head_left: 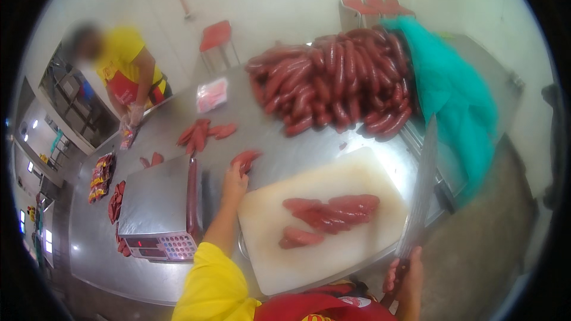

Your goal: The person cuts raw meat into smaller pieces using a knife on a cutting board. They repeatedly pick up pieces of meat, slice them, and place the cut pieces onto a digital scale. Another person in the background handles similar meat and packaging.

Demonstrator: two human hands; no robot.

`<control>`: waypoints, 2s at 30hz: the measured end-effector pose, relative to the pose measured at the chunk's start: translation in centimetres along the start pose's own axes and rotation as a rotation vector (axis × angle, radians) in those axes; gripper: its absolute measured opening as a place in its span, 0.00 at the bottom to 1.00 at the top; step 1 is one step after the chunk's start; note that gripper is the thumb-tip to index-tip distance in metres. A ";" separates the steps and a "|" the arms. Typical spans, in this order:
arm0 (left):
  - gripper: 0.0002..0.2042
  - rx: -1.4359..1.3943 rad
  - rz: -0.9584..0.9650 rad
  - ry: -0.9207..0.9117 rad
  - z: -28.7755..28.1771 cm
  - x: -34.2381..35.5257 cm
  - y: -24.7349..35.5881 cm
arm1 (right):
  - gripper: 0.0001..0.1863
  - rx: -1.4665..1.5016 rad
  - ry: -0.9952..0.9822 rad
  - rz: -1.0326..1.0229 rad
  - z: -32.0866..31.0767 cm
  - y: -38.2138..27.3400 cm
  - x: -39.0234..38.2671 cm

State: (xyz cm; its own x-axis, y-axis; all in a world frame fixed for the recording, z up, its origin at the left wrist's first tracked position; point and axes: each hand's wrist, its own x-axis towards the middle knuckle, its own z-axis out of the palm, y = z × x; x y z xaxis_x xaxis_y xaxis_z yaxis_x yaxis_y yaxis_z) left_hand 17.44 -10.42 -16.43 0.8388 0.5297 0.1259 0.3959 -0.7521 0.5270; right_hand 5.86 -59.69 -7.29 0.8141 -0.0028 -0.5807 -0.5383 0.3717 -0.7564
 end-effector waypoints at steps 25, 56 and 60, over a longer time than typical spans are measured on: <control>0.23 -0.638 0.062 0.126 -4.2 0.2 3.2 | 0.34 -0.325 -0.090 0.000 -0.8 -5.9 5.2; 0.38 0.048 0.837 -0.463 5.6 -12.0 17.8 | 0.39 -0.042 -0.105 0.016 -4.5 -3.8 4.1; 0.30 0.038 0.761 -0.430 5.7 -12.9 18.1 | 0.39 -0.024 -0.070 0.085 -5.1 -2.7 4.2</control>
State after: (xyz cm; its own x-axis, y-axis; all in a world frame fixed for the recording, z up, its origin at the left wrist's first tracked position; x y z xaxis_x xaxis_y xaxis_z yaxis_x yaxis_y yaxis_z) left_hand 15.91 -33.08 -13.31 0.9456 -0.3097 0.1002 -0.3232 -0.8577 0.3998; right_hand 9.62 -65.40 -9.18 0.7780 0.0927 -0.6214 -0.6105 0.3452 -0.7128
